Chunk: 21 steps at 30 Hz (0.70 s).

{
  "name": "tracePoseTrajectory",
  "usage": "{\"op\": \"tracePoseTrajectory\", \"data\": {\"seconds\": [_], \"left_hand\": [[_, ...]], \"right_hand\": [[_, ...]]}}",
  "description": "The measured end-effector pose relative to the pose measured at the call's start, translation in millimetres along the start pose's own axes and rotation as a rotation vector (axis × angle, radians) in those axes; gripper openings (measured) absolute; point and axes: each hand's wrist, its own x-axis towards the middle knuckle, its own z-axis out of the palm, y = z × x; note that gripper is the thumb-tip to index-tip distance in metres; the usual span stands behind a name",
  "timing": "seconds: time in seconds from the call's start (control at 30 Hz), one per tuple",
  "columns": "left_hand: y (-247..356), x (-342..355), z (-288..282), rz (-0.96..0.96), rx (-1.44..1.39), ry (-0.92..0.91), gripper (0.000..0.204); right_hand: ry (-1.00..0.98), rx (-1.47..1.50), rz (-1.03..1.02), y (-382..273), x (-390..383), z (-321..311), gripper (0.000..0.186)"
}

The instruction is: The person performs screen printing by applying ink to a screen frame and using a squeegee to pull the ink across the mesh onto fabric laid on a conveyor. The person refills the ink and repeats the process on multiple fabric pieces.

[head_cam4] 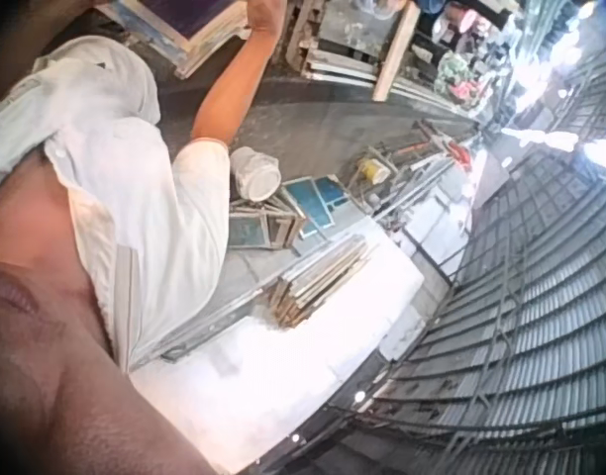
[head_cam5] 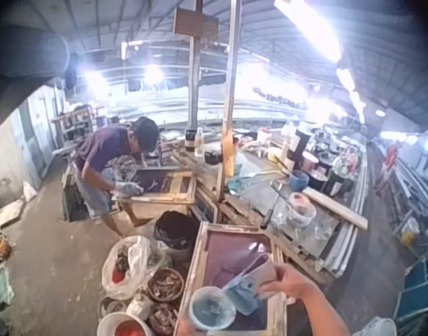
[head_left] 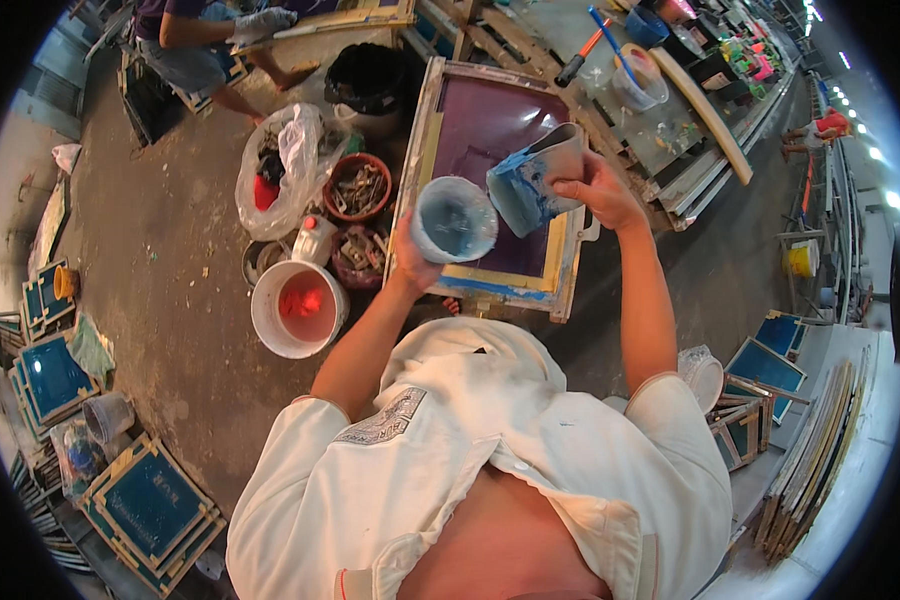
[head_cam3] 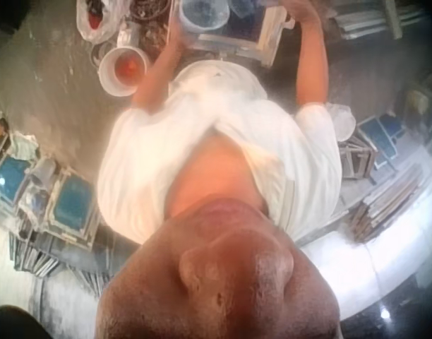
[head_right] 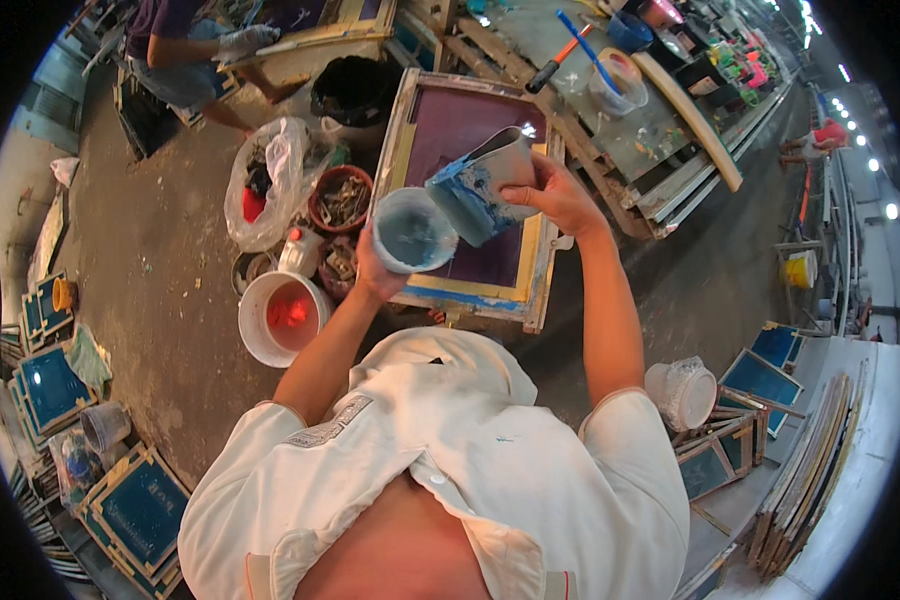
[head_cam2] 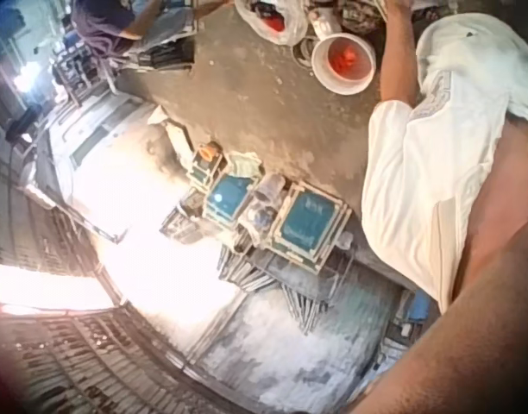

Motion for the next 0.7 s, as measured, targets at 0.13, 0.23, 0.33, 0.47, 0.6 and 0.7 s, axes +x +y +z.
{"op": "tracePoseTrajectory", "data": {"seconds": [0.13,0.23,0.33,0.47,0.6,0.7], "left_hand": [[-21,7,71,-0.103,-0.106,-0.088,0.061],[-19,5,114,-0.101,-0.137,-0.184,0.063],[-14,-3,136,-0.088,-0.177,-0.206,0.063],[-12,-16,157,-0.063,-0.24,-0.22,0.063],[-6,-32,167,-0.021,-0.272,-0.205,0.062],[1,-38,173,-0.012,-0.266,-0.185,0.061]], "right_hand": [[0.228,-0.102,-0.316,-53,-40,24,0.046],[0.295,-0.305,-0.555,-73,-55,21,0.04],[0.304,-0.227,-0.711,-95,-65,38,0.032],[0.391,-0.314,-0.786,-88,-68,40,0.033],[0.394,-0.409,-0.952,-78,-63,39,0.037],[0.389,-0.401,-1.027,-77,-61,52,0.041]]}}
